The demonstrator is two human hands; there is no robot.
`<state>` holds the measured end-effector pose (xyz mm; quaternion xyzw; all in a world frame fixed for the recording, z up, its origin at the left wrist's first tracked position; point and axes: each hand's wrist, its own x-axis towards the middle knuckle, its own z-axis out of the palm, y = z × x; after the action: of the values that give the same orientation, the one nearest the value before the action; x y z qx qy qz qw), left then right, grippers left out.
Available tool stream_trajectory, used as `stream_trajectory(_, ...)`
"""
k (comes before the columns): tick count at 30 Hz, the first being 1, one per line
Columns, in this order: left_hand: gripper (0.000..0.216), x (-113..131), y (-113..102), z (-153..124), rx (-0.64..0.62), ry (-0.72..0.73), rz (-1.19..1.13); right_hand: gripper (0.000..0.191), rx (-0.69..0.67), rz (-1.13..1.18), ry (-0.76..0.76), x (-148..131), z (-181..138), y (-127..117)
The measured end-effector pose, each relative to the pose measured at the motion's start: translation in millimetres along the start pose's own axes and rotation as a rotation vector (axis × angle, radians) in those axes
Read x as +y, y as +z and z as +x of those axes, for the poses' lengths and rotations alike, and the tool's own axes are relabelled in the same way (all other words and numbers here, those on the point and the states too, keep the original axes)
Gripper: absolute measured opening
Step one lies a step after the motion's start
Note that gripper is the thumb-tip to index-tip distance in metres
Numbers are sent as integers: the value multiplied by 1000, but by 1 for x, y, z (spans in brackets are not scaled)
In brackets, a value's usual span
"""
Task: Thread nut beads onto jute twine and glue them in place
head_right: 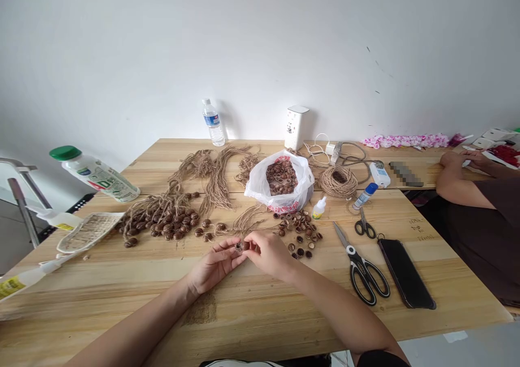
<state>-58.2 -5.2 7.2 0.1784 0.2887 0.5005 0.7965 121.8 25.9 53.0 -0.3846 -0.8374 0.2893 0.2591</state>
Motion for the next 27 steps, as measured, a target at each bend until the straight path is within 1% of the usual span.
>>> stream_trajectory(4, 21, -1, 1, 1, 16, 8, 7, 15, 63, -81, -67, 0, 0, 3)
stream_trajectory(11, 20, 0, 6, 2, 8, 36, 24, 15, 103, -177, -79, 1, 0, 11)
stream_trajectory(16, 19, -2, 7, 2, -1, 52, 49, 15, 101, -222, -74, 1, -1, 13)
stream_trajectory(20, 19, -5, 6, 2, 16, 67, 52, 13, 83, -241, -62, 1, -2, 13)
stream_trajectory(27, 19, -6, 7, 1, 18, 104, 84, 8, 81, -220, -40, -2, -2, 13)
